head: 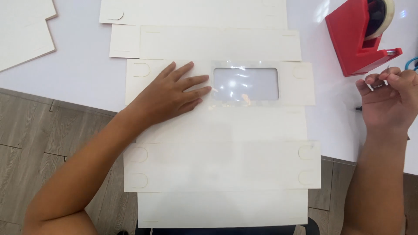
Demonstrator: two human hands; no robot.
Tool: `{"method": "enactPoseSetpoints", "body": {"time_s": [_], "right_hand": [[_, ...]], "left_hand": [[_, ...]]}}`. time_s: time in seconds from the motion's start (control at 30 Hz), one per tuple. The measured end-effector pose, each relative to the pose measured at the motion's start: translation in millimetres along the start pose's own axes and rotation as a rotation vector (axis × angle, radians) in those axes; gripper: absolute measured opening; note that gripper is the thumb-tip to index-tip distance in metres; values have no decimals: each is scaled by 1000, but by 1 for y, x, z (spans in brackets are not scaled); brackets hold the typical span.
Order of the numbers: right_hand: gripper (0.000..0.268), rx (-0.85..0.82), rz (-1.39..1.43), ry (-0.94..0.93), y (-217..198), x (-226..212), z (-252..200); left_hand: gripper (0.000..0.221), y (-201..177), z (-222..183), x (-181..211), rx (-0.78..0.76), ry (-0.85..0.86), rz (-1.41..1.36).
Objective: Applying clear plastic window films to cardboard box flats using adhesive tape from a dispenser.
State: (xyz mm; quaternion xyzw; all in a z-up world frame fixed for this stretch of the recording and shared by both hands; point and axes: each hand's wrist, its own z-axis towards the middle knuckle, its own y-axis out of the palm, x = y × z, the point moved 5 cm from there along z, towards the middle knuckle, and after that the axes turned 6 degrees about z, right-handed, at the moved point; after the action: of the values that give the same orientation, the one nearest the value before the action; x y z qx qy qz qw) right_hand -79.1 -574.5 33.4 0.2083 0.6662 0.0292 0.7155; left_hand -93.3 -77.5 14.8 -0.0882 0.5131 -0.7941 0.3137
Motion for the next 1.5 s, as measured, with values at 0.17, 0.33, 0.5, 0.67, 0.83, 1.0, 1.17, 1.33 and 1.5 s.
{"method": "enactPoseSetpoints", "body": {"time_s": [0.17, 0.33, 0.5, 0.67, 0.83, 1.0, 1.17, 1.33, 1.5], "right_hand": [[20, -52, -56, 6, -24, 10, 9], [17, -126, -81, -4, -43, 17, 17], [17, -146, -49, -3, -34, 13, 13], [23, -108, -59, -3, -20, 7, 5], [28, -98, -63, 7, -19, 8, 6], [33, -88, -52, 16, -22, 8, 6], [28, -101, -51, 20, -22, 10, 7], [36, -133, -79, 9, -20, 8, 6], [33, -126, -7, 34, -27, 13, 10]], "left_hand": [[41, -13, 4, 20, -37, -10, 37], [45, -15, 5, 23, -64, -22, 35], [44, -15, 8, 23, -142, -32, -2], [28, -25, 17, 28, -122, -24, 27], [20, -41, 34, 47, -40, 19, 40], [37, -35, 38, 73, -20, 32, 52], [38, -27, 33, 75, -87, 19, 35], [36, -25, 32, 75, -79, 20, 60], [41, -25, 33, 74, -87, 35, 122]]}}
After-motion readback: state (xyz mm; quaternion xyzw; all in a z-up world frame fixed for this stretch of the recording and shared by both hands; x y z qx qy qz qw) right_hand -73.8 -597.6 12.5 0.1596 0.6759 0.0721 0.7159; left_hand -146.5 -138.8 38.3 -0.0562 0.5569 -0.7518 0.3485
